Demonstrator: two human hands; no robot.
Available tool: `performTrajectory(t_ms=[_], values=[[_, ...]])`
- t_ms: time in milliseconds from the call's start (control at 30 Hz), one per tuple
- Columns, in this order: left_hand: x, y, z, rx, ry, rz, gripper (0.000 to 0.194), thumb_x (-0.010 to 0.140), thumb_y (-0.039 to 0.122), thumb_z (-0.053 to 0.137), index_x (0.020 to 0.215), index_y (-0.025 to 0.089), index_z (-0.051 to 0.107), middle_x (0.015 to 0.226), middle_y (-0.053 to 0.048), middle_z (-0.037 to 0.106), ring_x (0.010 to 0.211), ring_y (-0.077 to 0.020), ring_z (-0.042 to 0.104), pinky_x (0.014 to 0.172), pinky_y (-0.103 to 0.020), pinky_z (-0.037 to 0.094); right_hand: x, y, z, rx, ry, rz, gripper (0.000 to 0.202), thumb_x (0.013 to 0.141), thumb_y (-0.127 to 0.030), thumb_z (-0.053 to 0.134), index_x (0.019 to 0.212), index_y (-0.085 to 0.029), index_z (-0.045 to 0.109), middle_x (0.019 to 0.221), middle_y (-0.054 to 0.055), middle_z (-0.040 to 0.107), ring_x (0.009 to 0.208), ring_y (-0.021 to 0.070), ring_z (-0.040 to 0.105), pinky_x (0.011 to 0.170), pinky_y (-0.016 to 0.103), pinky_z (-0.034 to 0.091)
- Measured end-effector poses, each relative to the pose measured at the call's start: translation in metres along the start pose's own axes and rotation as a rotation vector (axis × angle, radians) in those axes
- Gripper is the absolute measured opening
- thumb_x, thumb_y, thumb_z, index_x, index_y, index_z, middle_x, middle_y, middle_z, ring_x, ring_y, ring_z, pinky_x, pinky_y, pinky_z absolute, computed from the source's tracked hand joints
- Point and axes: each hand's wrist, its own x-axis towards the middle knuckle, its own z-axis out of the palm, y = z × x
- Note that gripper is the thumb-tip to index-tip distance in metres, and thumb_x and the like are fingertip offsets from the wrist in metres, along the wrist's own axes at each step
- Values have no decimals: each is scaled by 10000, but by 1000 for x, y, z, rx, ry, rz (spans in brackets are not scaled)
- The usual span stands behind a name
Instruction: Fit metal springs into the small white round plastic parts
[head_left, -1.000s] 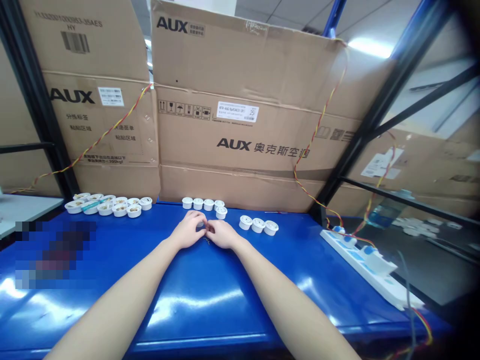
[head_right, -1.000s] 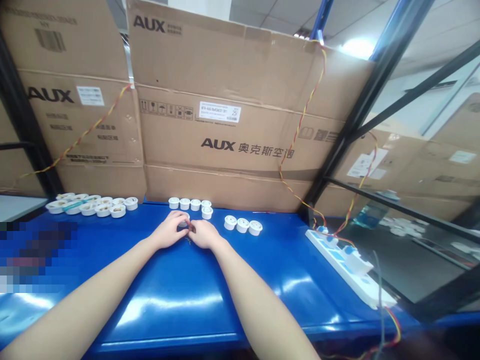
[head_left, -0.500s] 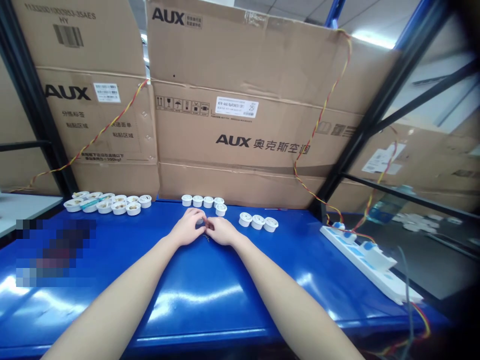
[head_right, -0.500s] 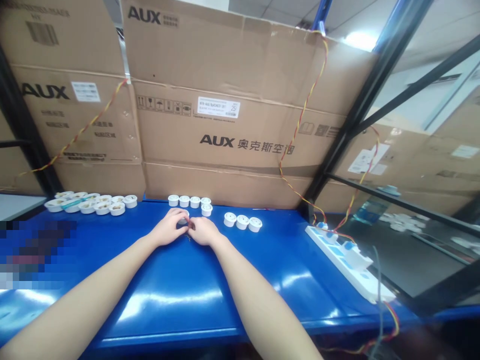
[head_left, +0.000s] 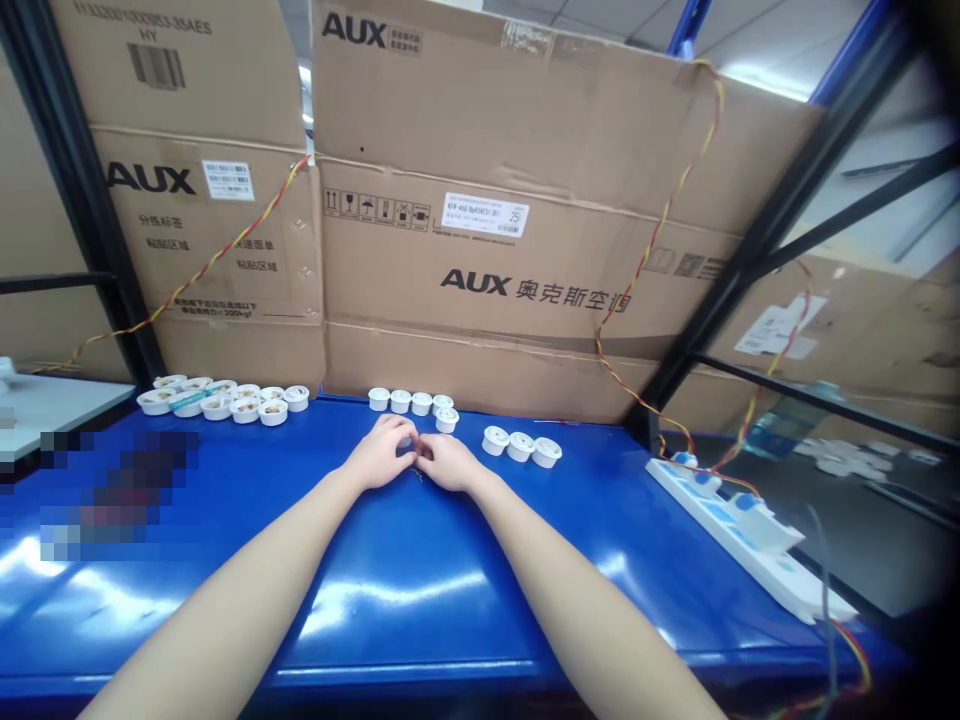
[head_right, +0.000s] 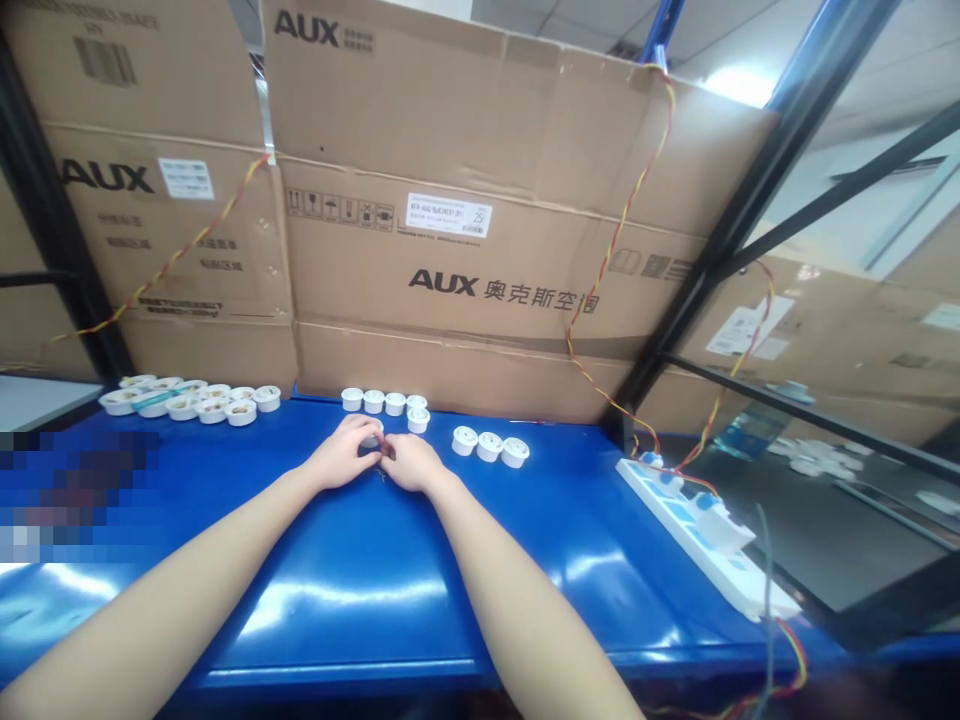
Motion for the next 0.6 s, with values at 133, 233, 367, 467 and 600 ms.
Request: performTrajectory(t_ms=[133, 233, 367, 467, 600], values=[[0, 0, 0, -5, 6, -1, 73, 792, 255, 571, 852, 229, 602, 1041, -45, 594, 1094, -245, 477, 988, -417, 418, 0, 0, 0, 2, 1, 2, 110, 851, -252, 536, 807, -174, 600, 820, 31, 667, 695, 130, 564, 589, 219, 325], [0, 0, 1, -2, 10, 0, 71, 788, 254, 578, 850, 227, 601, 1041, -44, 595, 1090, -243, 477, 986, -415, 418, 0, -1, 0, 5, -6, 4, 114, 852, -247, 531, 800, -172, 600, 812, 33, 667, 698, 132, 564, 598, 220, 329], [0, -2, 2, 9, 11, 7, 78, 792, 256, 577, 860, 226, 602, 1060, -43, 593, 1090, -241, 473, 991, -414, 412, 0, -1, 0, 12, -6, 2, 100, 839, -236, 533, 804, -176, 604, 801, 27, 666, 690, 133, 561, 585, 219, 322], [0, -2, 2, 6, 13, 8, 81, 793, 256, 576, 864, 228, 601, 1072, -43, 591, 1096, -245, 474, 993, -418, 411, 0, -1, 0, 7, -11, 11, 102, 836, -237, 531, 807, -178, 609, 798, 26, 666, 684, 134, 559, 576, 222, 314], [0, -2, 2, 4, 17, 10, 74, 783, 247, 582, 853, 231, 599, 1072, -41, 593, 1100, -245, 477, 993, -415, 413, 0, -2, -1, 4, -22, 21, 115, 844, -244, 525, 824, -179, 618, 814, 31, 668, 696, 139, 562, 581, 224, 316]])
